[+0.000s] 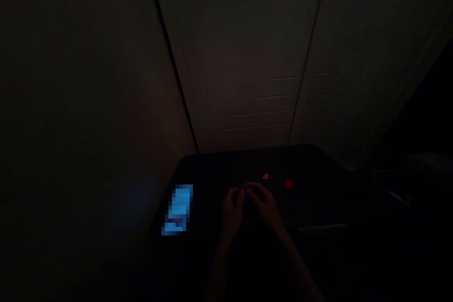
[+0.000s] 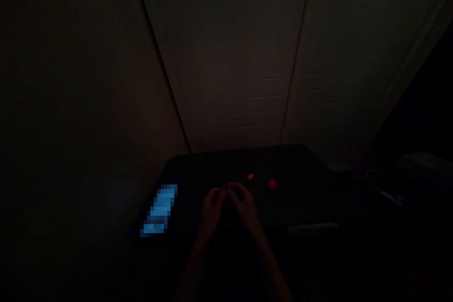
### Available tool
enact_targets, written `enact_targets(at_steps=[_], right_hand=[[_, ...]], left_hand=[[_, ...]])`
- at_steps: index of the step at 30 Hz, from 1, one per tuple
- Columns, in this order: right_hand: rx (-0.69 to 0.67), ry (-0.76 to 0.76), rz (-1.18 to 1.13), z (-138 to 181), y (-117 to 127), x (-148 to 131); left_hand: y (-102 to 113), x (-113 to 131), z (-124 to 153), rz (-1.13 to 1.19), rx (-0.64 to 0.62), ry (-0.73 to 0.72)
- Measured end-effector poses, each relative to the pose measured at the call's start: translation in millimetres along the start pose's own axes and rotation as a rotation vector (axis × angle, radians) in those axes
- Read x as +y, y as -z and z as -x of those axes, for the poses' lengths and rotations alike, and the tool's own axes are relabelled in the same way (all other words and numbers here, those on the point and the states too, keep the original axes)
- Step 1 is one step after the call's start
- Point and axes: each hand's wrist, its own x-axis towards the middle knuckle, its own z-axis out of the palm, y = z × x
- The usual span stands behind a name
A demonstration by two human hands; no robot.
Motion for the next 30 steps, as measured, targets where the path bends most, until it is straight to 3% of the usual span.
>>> enact_targets(at_steps=[17,23,30], right_hand=[[-0.057,0.017,0.024,-0.7,1.4,-1.5],[-0.045,0.069,0.062,-1.0,-0.2,-0.2],[0.063,-0.025,-0.020,-2.5,0.0,0.1]], left_hand=[[0.2,0.7,1.3,-0.078,0.010,-0.015],[0.5,0.0,-1.8,-0.017,0.095,-0.001],[0.7,3.2,-0.3,-0.022,-0.013,-0.023]])
